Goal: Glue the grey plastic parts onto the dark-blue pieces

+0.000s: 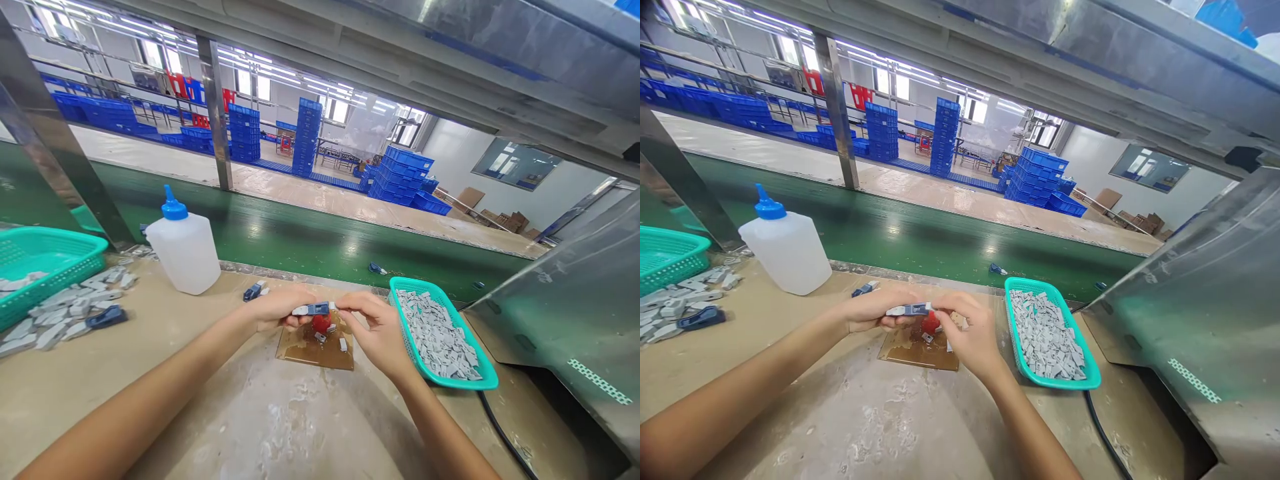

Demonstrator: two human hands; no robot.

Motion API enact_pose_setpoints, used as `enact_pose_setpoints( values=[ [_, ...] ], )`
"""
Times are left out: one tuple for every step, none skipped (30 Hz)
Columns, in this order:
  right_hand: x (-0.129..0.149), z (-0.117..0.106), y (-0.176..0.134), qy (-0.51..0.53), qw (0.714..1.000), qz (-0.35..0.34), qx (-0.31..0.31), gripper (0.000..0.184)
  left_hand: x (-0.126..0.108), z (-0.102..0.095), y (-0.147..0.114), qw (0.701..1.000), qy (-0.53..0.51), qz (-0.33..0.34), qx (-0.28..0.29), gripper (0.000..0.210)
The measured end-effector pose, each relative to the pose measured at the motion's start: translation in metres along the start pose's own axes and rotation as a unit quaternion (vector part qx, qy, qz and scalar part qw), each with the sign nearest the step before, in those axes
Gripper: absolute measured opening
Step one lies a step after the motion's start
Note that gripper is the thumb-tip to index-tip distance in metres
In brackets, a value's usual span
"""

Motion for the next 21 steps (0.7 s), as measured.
enact_pose_setpoints(
  values=[
    [0.002, 0.001, 0.000, 0.001, 1.000, -0.007, 0.006, 0.015, 0.000, 0.000, 0.000, 1.000, -0.003, -0.004, 0.008, 0.019],
    [0.004, 0.001, -0.001, -0.001, 1.000, -0.014, 0.011, 0.016, 0.000, 0.001, -0.001, 1.000, -0.008, -0.005, 0.015, 0.019],
    [0.005, 0.002, -0.001, -0.006, 1.000, -0.022, 0.016, 0.016, 0.000, 0.001, -0.001, 1.000, -0.013, -0.007, 0.021, 0.019],
    [0.006, 0.003, -0.001, -0.013, 0.999, -0.032, 0.019, 0.016, 0.001, 0.002, -0.001, 0.999, -0.019, -0.009, 0.027, 0.019],
    [0.006, 0.003, -0.002, -0.021, 0.999, -0.042, 0.020, 0.017, 0.001, 0.002, -0.001, 0.999, -0.025, -0.012, 0.034, 0.019],
    [0.007, 0.004, -0.002, -0.030, 0.998, -0.051, 0.019, 0.017, 0.001, 0.002, -0.001, 0.999, -0.030, -0.014, 0.041, 0.019],
    [0.007, 0.004, -0.003, -0.039, 0.997, -0.060, 0.019, 0.018, 0.001, 0.003, -0.002, 0.998, -0.035, -0.017, 0.049, 0.018],
    [0.006, 0.004, -0.003, -0.046, 0.996, -0.067, 0.019, 0.018, 0.000, 0.003, -0.002, 0.998, -0.039, -0.019, 0.056, 0.018],
    [0.006, 0.005, -0.004, -0.053, 0.996, -0.074, 0.019, 0.020, 0.000, 0.004, -0.002, 0.997, -0.042, -0.021, 0.062, 0.017],
    [0.006, 0.005, -0.005, -0.058, 0.995, -0.083, 0.021, 0.021, 0.000, 0.004, -0.002, 0.996, -0.045, -0.022, 0.067, 0.016],
    [0.006, 0.006, -0.006, -0.064, 0.994, -0.091, 0.022, 0.022, 0.000, 0.005, -0.002, 0.996, -0.049, -0.024, 0.070, 0.015],
    [0.006, 0.007, -0.006, -0.068, 0.992, -0.100, 0.022, 0.024, 0.000, 0.006, -0.002, 0.996, -0.055, -0.028, 0.070, 0.014],
    [0.006, 0.007, -0.007, -0.071, 0.991, -0.109, 0.020, 0.025, 0.000, 0.007, -0.001, 0.995, -0.060, -0.031, 0.068, 0.014],
    [0.006, 0.008, -0.008, -0.073, 0.990, -0.117, 0.018, 0.026, 0.000, 0.008, -0.001, 0.995, -0.065, -0.036, 0.066, 0.014],
    [0.005, 0.008, -0.009, -0.073, 0.990, -0.123, 0.017, 0.026, 0.000, 0.009, -0.001, 0.995, -0.069, -0.042, 0.065, 0.015],
    [0.004, 0.009, -0.009, -0.070, 0.989, -0.128, 0.018, 0.025, 0.000, 0.010, -0.001, 0.994, -0.073, -0.046, 0.066, 0.015],
    [0.004, 0.009, -0.009, -0.065, 0.989, -0.131, 0.021, 0.024, 0.000, 0.011, -0.001, 0.994, -0.077, -0.046, 0.066, 0.016],
    [0.003, 0.008, -0.009, -0.059, 0.989, -0.134, 0.025, 0.022, 0.000, 0.012, -0.002, 0.994, -0.082, -0.045, 0.063, 0.019],
    [0.003, 0.008, -0.008, -0.054, 0.989, -0.137, 0.029, 0.021, 0.000, 0.012, -0.003, 0.993, -0.088, -0.044, 0.060, 0.023],
    [0.003, 0.008, -0.008, -0.049, 0.989, -0.137, 0.033, 0.020, -0.001, 0.013, -0.004, 0.993, -0.094, -0.040, 0.055, 0.027],
    [0.003, 0.007, -0.007, -0.046, 0.989, -0.134, 0.034, 0.019, -0.002, 0.013, -0.006, 0.993, -0.095, -0.032, 0.053, 0.031]
  ],
)
Point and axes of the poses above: each hand's wrist, its own y-axis towards the middle knuckle, its own z-axis out of the palm, x = y × z, the point moved 1 cm from there along y, towards the middle knuckle, and after that the axes turned 3 degrees about -z, right-handed, at the moved point
